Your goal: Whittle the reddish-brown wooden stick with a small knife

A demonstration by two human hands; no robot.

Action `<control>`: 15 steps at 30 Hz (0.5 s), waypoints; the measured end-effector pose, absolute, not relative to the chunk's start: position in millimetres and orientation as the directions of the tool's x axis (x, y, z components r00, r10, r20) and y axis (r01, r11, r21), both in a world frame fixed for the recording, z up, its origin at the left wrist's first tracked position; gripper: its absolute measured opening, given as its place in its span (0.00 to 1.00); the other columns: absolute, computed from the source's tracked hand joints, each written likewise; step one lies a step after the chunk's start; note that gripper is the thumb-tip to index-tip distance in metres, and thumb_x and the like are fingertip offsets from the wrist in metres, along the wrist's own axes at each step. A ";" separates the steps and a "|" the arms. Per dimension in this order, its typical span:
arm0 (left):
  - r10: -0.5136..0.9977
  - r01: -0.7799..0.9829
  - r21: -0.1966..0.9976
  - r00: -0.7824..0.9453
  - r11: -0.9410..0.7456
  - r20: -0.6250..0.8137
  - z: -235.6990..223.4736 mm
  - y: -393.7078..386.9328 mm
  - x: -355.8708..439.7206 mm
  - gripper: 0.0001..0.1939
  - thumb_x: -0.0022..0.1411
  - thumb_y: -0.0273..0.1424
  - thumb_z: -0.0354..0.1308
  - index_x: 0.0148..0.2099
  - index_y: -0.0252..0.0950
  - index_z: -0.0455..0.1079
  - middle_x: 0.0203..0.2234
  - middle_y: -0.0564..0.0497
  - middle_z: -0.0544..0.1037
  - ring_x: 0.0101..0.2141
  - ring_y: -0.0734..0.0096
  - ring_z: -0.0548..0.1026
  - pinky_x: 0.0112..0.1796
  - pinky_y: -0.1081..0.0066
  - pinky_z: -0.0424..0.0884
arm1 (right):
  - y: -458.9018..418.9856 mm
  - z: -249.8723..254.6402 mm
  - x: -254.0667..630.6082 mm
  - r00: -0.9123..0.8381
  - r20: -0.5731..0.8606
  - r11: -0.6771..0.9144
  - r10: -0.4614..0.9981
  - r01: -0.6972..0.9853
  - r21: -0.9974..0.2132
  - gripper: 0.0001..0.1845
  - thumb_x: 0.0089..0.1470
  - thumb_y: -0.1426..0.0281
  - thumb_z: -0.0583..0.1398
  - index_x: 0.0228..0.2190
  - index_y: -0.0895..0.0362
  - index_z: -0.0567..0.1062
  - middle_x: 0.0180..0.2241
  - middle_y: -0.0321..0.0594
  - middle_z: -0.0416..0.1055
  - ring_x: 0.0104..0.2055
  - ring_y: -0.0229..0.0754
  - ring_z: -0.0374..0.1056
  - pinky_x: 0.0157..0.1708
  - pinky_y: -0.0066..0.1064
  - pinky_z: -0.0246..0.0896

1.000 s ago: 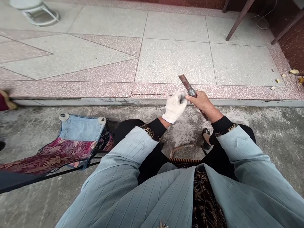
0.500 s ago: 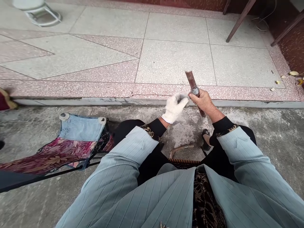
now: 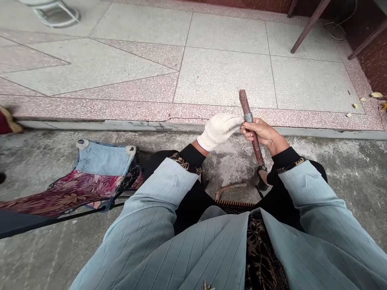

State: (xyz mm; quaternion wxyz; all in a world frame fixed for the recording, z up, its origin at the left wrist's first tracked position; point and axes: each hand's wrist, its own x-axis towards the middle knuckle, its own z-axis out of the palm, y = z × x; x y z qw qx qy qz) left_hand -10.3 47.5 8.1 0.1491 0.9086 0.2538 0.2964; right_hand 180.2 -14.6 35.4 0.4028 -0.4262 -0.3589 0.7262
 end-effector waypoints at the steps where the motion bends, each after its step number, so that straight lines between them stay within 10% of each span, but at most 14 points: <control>1: 0.524 0.365 0.391 0.710 -0.845 0.470 7.6 49.3 -11.3 0.16 0.68 0.38 0.52 0.52 0.40 0.75 0.46 0.44 0.81 0.48 0.62 0.77 0.50 0.61 0.71 | -14.4 34.4 180.4 -0.319 -0.344 -0.436 0.883 -0.284 -0.854 0.21 0.40 0.61 0.73 0.25 0.60 0.70 0.23 0.34 0.67 0.18 0.26 0.52 0.16 0.22 0.47; 10: 0.495 0.382 0.327 0.765 -0.864 0.412 21.0 45.3 -10.8 0.15 0.63 0.35 0.52 0.44 0.38 0.77 0.42 0.45 0.82 0.44 0.60 0.78 0.47 0.59 0.71 | -14.1 30.1 182.6 -0.352 -0.368 -0.460 0.860 -0.226 -0.858 0.22 0.36 0.61 0.74 0.26 0.61 0.72 0.25 0.37 0.70 0.20 0.28 0.54 0.18 0.23 0.48; 15: 0.752 0.363 0.751 0.606 -0.552 0.260 22.7 33.1 -3.4 0.07 0.54 0.32 0.55 0.30 0.36 0.73 0.28 0.46 0.79 0.32 0.62 0.77 0.37 0.62 0.73 | -11.9 29.3 188.3 -0.199 -0.222 -0.188 0.955 0.175 -0.966 0.15 0.43 0.62 0.67 0.27 0.59 0.71 0.22 0.33 0.65 0.23 0.32 0.56 0.23 0.26 0.48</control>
